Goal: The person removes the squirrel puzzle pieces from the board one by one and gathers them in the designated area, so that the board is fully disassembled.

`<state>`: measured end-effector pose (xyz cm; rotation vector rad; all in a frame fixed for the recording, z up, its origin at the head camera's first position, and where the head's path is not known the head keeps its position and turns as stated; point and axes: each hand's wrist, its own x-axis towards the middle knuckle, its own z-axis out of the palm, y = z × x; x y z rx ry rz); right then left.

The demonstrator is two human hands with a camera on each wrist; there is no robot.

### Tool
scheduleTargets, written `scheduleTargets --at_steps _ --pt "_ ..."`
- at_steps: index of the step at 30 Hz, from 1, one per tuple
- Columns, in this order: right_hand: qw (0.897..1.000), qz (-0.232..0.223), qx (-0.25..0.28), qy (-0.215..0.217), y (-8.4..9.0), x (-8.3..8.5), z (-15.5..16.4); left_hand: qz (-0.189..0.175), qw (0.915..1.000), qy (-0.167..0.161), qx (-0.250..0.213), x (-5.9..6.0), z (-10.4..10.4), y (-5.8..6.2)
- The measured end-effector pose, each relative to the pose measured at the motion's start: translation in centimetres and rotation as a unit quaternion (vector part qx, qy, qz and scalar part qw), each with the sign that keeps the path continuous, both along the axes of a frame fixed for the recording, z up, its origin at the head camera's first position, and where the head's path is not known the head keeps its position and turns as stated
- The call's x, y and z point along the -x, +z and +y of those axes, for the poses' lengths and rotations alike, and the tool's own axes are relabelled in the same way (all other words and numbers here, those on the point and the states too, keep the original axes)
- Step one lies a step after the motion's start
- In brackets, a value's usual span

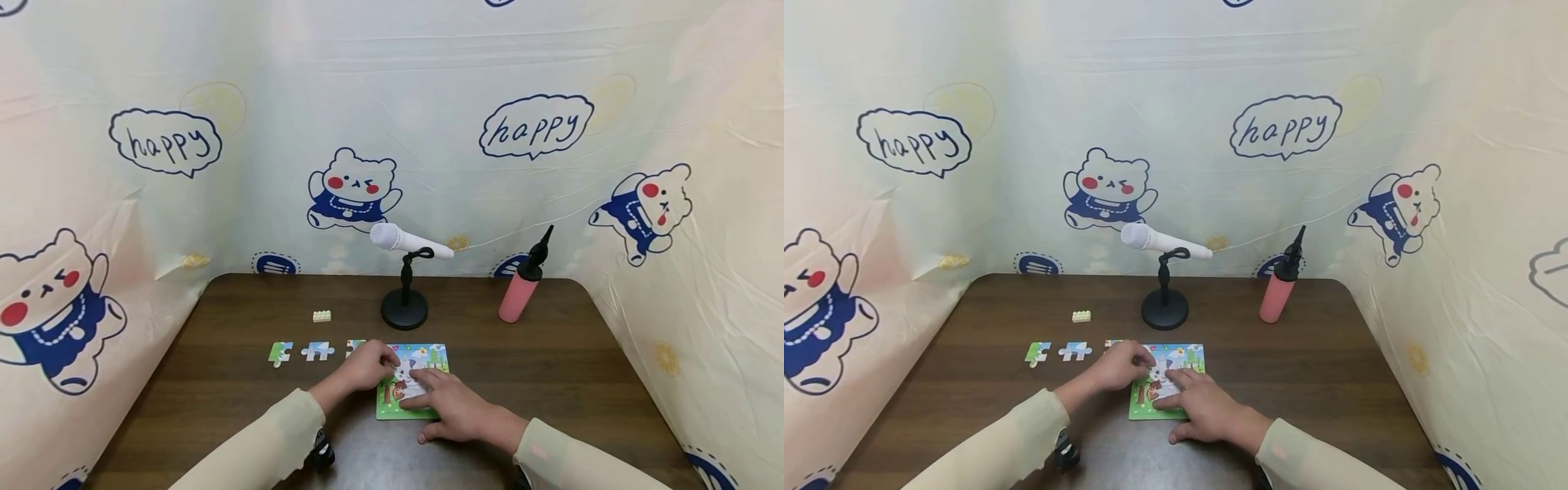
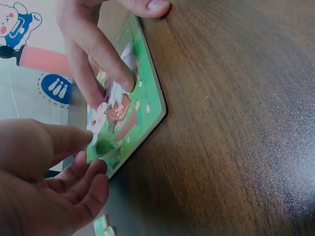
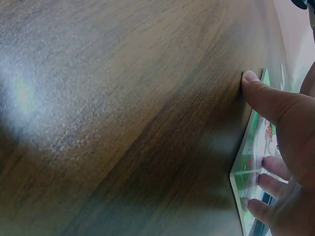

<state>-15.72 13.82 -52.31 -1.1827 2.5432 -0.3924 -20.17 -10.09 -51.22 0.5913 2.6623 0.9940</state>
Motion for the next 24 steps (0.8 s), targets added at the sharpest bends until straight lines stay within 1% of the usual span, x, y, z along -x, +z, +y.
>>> scheduleTargets --at_steps 9,15,17,21,24 --pt "1.0 -0.004 -0.003 0.007 0.0 0.1 0.1 -0.008 0.9999 0.002 -0.008 -0.3 -0.2 -0.1" --pt "1.0 -0.017 -0.008 0.005 0.3 0.2 0.0 -0.018 0.9995 0.001 -0.024 -0.2 -0.4 -0.2" --pt "1.0 -0.019 -0.011 0.004 0.3 0.3 0.0 -0.016 0.9993 0.0 -0.033 -0.2 -0.5 -0.2" --pt "1.0 -0.014 -0.023 0.005 0.5 0.3 -0.2 -0.026 0.9984 0.008 -0.05 -0.1 -1.1 0.1" --pt "0.999 -0.016 -0.031 0.004 0.5 0.3 -0.4 -0.04 0.9965 0.021 -0.07 -0.1 -2.3 0.7"
